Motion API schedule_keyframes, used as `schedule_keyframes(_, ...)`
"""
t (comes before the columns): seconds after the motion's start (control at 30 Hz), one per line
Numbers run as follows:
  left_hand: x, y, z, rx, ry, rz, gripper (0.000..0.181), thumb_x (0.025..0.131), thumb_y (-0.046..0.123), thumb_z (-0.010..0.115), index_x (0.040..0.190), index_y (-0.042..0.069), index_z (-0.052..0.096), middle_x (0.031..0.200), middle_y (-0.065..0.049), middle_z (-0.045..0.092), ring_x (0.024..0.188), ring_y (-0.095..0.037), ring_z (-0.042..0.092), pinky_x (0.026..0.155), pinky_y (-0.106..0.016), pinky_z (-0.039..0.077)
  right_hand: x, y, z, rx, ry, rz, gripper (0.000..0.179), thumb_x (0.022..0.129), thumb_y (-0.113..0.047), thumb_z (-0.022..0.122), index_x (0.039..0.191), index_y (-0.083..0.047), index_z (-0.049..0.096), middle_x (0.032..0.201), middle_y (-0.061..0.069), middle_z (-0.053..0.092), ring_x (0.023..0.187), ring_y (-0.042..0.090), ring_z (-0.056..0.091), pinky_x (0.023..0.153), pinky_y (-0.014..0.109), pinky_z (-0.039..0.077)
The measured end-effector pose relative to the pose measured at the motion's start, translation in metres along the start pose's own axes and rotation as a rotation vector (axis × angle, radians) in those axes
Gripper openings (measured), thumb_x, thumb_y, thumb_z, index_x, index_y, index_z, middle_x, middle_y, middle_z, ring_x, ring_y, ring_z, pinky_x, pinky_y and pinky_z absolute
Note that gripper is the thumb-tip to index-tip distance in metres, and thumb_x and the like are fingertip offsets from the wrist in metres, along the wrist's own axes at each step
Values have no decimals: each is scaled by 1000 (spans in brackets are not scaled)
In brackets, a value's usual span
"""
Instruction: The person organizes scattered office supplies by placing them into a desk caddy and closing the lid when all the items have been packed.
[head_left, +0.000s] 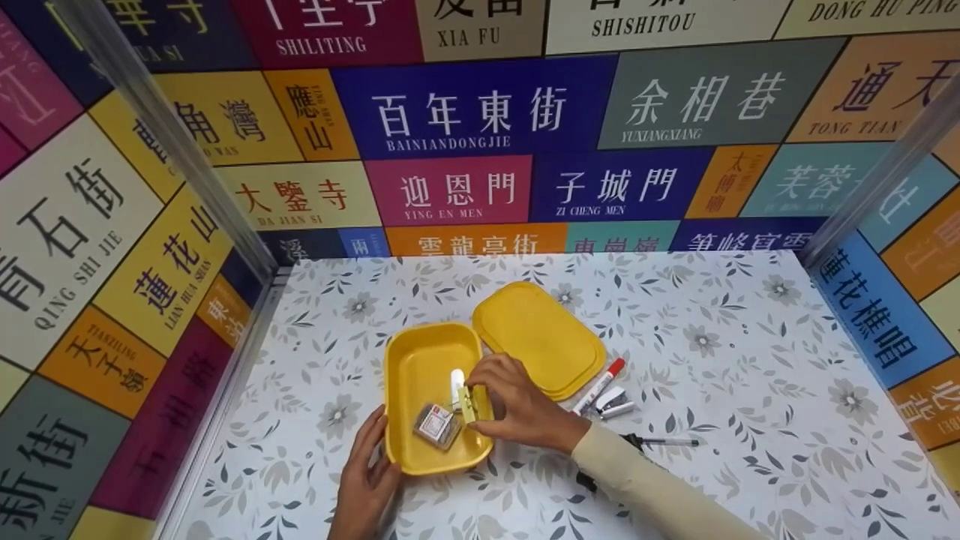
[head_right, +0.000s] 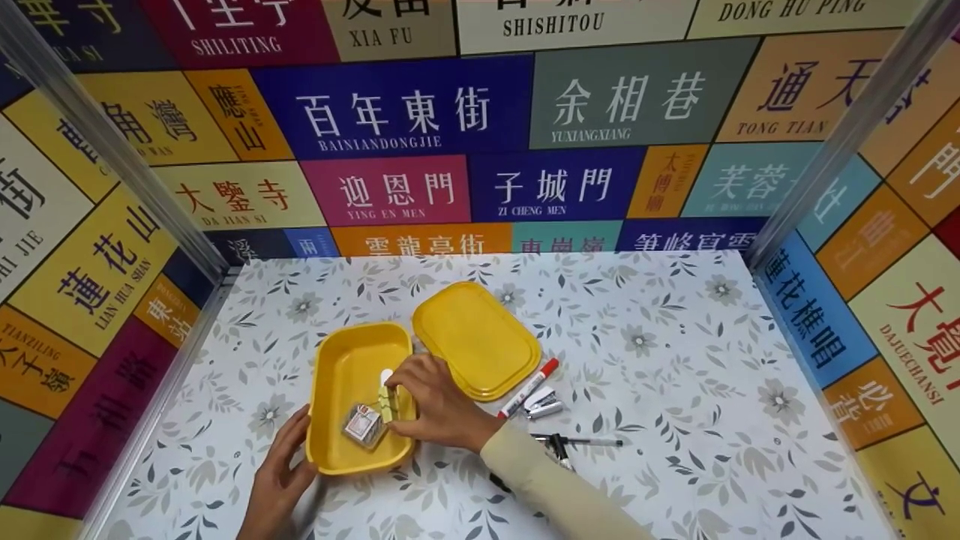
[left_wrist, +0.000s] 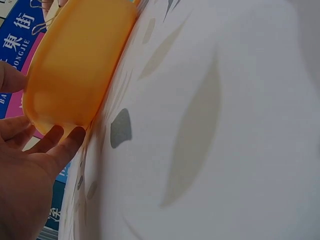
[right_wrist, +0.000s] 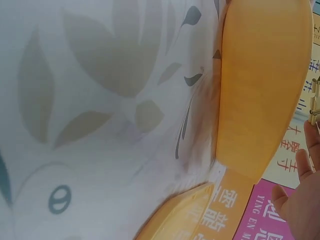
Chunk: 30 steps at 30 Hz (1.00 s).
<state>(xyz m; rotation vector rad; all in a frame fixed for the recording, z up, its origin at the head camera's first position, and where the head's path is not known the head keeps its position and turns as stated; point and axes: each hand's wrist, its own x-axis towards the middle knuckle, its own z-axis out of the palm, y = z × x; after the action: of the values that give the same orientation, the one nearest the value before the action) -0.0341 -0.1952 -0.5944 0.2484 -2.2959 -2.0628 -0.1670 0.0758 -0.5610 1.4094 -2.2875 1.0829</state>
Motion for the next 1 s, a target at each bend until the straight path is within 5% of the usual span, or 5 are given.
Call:
schedule_keyframes(0.63,-2,-4,-1,-45,-23,66,70,92,0,68,155,18,42,164,7,26,145,-14,36,110,-23,42,11,-1,16,-4,-18,-37,50,72,-23,85,115,-12,63,117,-1,62,121,22,47,108,42,41)
schedule_keyframes(1.0,0,-1,-1,-20,-22,27,72,90,-4,65,154,18,42,162,12,28,144,-12,37,110,-22,43,14,-5,22,-13,-14,-81,51,73,-28,87,115,-11,64,118,-1,61,121,24,48,107,48,39)
